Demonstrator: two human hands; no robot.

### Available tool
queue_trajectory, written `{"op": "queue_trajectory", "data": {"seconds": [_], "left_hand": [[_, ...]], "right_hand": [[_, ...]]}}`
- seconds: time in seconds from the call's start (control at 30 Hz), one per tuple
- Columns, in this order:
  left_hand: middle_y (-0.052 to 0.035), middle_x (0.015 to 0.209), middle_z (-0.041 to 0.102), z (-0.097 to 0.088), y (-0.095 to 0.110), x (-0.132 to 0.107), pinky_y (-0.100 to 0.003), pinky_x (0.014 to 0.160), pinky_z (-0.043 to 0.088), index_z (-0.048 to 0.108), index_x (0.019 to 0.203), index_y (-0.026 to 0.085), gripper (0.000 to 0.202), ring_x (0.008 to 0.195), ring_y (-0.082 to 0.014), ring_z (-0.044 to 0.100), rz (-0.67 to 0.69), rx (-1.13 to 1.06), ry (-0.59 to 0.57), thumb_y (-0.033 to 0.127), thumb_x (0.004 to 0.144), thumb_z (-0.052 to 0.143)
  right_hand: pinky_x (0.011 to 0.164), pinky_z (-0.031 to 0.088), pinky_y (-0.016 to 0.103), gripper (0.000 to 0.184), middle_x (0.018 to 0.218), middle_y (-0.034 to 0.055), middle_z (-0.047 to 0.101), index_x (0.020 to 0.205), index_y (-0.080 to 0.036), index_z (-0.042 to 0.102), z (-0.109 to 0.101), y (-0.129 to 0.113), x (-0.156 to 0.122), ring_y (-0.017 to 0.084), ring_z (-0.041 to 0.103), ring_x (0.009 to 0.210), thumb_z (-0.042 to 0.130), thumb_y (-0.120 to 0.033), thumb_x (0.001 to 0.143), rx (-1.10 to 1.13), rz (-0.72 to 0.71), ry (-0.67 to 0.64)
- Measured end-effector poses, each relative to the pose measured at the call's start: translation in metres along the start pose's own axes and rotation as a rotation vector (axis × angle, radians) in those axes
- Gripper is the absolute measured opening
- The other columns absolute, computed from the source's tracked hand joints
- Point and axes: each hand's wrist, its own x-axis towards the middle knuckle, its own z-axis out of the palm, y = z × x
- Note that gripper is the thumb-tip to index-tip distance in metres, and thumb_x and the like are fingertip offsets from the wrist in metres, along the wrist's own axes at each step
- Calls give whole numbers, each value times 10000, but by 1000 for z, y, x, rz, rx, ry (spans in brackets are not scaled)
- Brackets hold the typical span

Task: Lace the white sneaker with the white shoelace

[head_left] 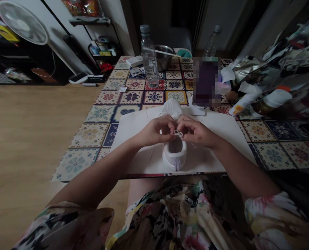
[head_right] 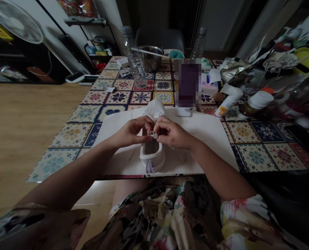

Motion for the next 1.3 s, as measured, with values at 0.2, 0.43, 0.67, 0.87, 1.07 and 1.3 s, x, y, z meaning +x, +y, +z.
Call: {"op": "queue_trajectory", "data": {"seconds": [0.2,0.43,0.67,0.87,1.07,1.3], "left_hand": [[-30,854,551,0,0,0,-242,659,422,582,689,142,193,754,-119,527,-64,-83,75,260,775,708],[-43,867,578,1,3,0,-288,751,448,670,677,156,278,811,-147,559,-131,-303,89,407,755,761],[-12,712,475,-12,13,4,-302,661,476,446,560,184,508,678,-138,499,-83,-583,365,574,692,743],[16,746,456,-34,19,3,-230,676,493,553,745,248,235,663,-89,467,102,-612,683,432,830,672],[67,544,500,-23,16,-5,-188,410,381,633,817,221,289,412,-42,415,-51,-462,362,441,725,795],[38,574,638,13,22,-4,-190,387,403,659,962,158,444,396,-65,501,-240,-380,154,395,649,864]], "right_hand": [[763,368,301,62,792,-21,459,729,-202,535,-1,0,2,150,446,768,587,-171,742,118,52,13],[771,412,286,196,836,-3,520,780,-191,630,0,-7,0,140,495,798,690,-371,828,315,131,34],[684,477,316,436,784,-10,481,702,-232,543,-21,-16,-4,152,515,724,743,-619,703,417,92,234],[558,458,268,286,659,-43,361,781,-293,535,-47,-21,-7,126,412,565,587,-558,874,420,-152,534],[389,236,233,384,523,-76,364,751,-254,546,-29,-13,-3,80,298,414,686,-610,781,338,-17,658],[512,392,233,341,655,-24,571,805,-211,636,15,-10,-4,105,508,571,679,-548,817,76,43,370]]}}
